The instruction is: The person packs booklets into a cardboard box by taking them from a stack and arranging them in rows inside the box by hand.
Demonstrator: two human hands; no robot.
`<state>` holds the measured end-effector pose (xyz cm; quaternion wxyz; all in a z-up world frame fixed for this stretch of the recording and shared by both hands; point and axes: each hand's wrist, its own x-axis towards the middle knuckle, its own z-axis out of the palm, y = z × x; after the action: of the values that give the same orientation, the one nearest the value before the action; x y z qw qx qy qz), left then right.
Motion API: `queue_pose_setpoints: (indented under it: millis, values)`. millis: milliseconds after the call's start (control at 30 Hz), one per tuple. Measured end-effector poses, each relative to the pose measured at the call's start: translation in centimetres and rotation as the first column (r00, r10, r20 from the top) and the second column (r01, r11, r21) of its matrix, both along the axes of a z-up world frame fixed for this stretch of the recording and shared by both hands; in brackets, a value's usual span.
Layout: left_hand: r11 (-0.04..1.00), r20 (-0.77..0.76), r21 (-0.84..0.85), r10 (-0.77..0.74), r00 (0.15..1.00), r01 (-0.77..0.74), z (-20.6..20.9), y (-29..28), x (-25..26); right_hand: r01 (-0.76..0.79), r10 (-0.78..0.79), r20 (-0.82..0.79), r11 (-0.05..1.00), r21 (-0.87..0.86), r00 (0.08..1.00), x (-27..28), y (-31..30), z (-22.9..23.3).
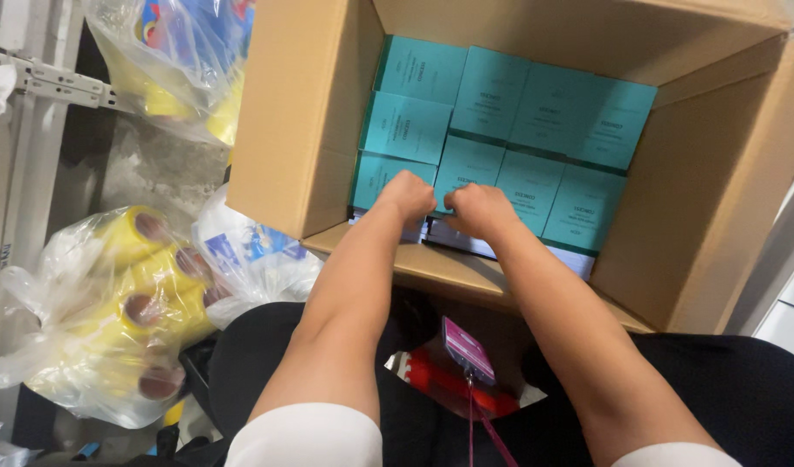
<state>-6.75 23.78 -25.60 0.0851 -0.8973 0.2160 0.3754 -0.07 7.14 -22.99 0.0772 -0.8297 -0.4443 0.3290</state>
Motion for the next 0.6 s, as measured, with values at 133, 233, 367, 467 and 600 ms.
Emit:
queue_pose_setpoints:
  millis: [133,233,367,467,600]
  values:
    - [1.0,-0.005,-0.019,0.023,1.0,-0.023,0.7,0.0,0.0,0.021,-0.022,-0.011,0.999,-0.042,1.0,0.2,0.1,-0.2]
    - [0.994,0.046,-0.03,0.104,0.993,-0.103,1.0,0.9,-0.7,0.041,-0.041,0.01,0.999,0.009,0.999,0.5,-0.3,0.1]
    - [0.959,0.114,-0.142,0.261,0.959,-0.244,4.0,2.3,-1.0,0.116,-0.122,0.034,0.983,0.141,0.992,1.1,-0.8,1.9]
    - [0.926,0.148,-0.181,0.359,0.922,-0.331,7.8,3.2,-1.2,0.122,-0.159,0.081,0.931,0.344,0.984,0.9,-0.9,3.4]
    - [0.867,0.228,-0.27,0.481,0.847,-0.419,13.0,3.5,-1.7,0.046,-0.131,0.104,0.811,0.583,0.986,0.6,-0.5,5.6]
